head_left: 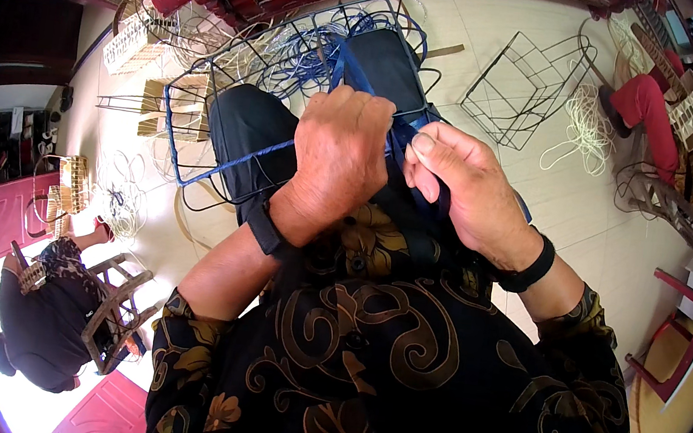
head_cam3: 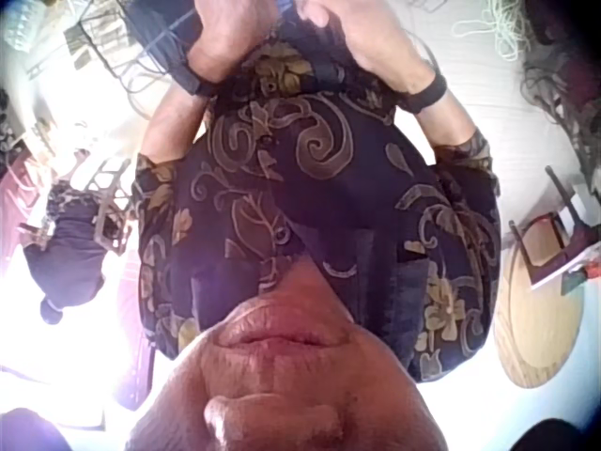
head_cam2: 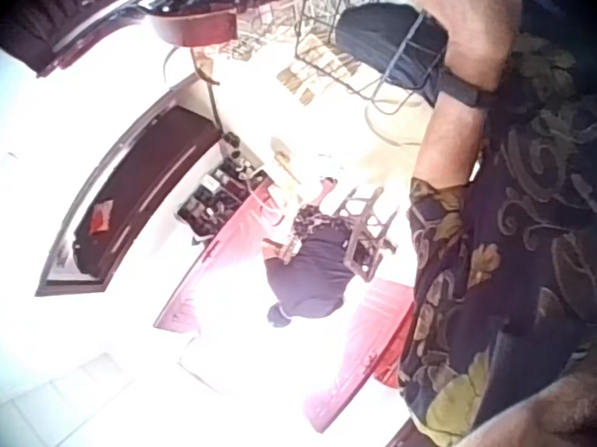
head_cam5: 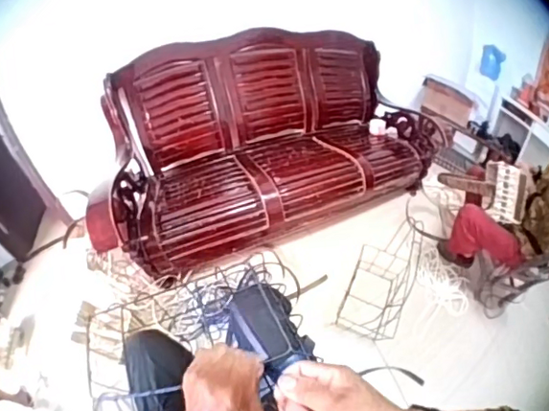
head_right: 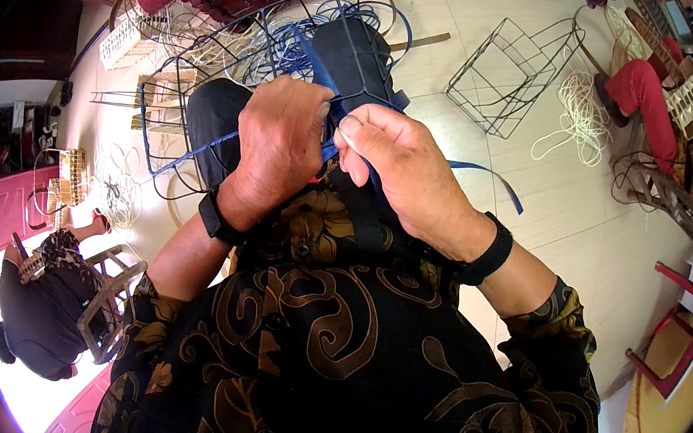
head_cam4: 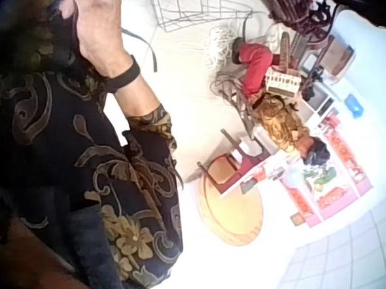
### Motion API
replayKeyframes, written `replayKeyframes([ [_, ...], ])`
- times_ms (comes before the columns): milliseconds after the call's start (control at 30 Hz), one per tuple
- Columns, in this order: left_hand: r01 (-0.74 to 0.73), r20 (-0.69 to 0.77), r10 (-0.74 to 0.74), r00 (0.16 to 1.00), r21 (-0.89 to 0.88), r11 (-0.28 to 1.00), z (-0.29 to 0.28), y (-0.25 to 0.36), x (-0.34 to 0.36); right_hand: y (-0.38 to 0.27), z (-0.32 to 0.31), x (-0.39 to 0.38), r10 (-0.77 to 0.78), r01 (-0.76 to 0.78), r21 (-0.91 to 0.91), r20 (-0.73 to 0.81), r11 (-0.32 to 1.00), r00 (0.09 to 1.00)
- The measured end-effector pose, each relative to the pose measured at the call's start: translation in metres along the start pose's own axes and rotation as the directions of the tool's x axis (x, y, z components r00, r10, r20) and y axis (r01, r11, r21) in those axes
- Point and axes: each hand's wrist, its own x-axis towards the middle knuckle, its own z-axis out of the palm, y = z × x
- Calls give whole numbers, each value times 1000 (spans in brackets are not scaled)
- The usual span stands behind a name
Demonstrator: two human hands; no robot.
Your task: The person ties blue plastic strips onto a wire frame by hand, weaving them through the frame to construct a basket.
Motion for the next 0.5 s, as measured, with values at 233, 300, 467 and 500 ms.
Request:
replayKeyframes([
  [233,1,144,35,989,-241,970,-18,-11,7,-4,-3,3,3,-7,138,29,990,1000],
  [300,-17,131,47,990,-225,974,-16,-14,7,-5,-4,2,8,-12,119,35,993,999],
  [467,-53,89,66,994,-143,988,-10,-13,1,-5,-3,3,16,-19,109,31,994,999],
  [500,-64,80,75,994,-130,989,-10,-12,1,-4,-3,3,18,-21,105,33,994,999],
])
